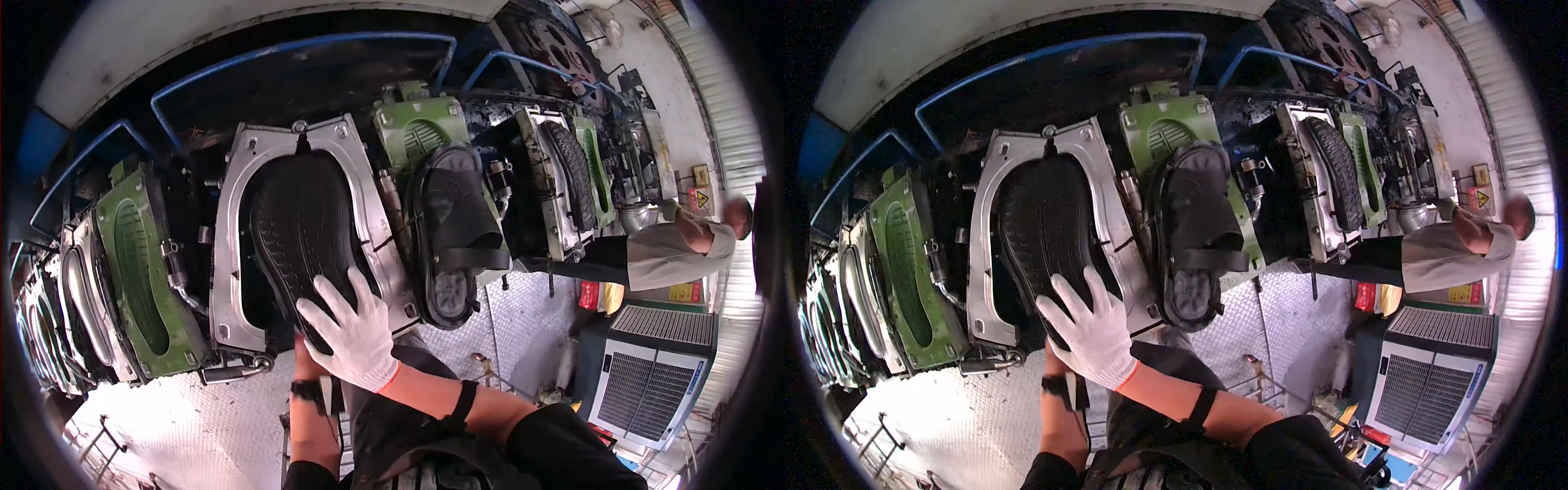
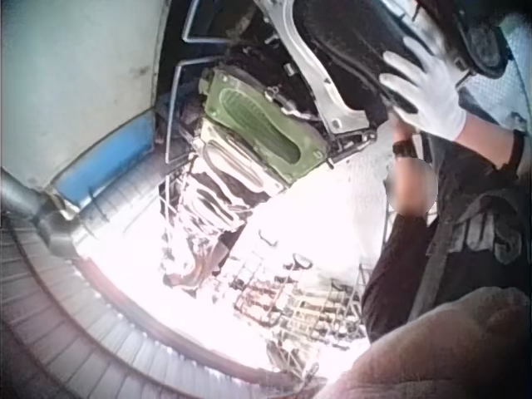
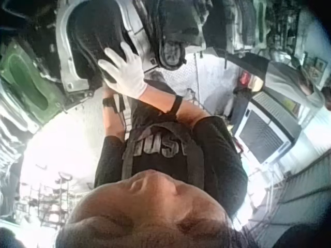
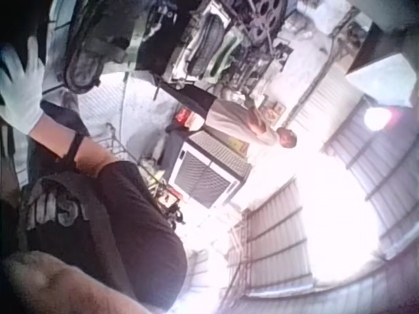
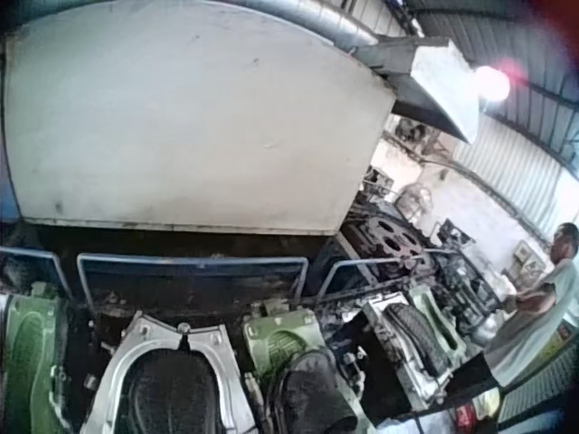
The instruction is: Placing black sandals into a mold-based machinery system and onto a storage rack.
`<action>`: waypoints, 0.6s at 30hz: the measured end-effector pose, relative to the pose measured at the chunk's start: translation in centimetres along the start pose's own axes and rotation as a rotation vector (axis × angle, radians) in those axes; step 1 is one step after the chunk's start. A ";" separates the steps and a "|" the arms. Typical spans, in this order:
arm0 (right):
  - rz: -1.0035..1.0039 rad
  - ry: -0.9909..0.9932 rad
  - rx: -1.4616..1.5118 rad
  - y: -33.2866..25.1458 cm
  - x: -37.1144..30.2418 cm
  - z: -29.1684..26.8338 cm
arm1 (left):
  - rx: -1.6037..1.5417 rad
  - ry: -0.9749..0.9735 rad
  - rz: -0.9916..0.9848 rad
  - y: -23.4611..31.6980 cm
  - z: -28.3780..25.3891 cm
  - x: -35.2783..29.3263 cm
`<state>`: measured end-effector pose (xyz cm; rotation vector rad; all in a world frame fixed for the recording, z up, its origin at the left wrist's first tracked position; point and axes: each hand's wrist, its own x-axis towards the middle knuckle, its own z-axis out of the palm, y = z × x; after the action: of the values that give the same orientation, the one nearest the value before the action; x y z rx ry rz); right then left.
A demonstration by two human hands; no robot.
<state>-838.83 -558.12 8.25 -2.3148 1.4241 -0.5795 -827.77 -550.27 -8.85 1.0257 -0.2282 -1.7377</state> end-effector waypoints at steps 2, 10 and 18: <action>-0.005 -0.028 0.007 -0.2 0.5 -0.5 | 0.000 0.009 0.024 0.6 0.1 0.5; -0.006 0.239 0.414 3.0 8.9 -4.7 | 0.000 0.034 0.010 0.1 1.4 -0.6; 0.376 0.048 1.402 6.3 9.9 -15.8 | 0.017 0.063 0.029 -0.2 2.6 -1.1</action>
<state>-847.67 -571.11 20.04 -0.9098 0.8744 -1.0390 -829.74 -550.07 -6.83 1.0827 -0.2170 -1.6769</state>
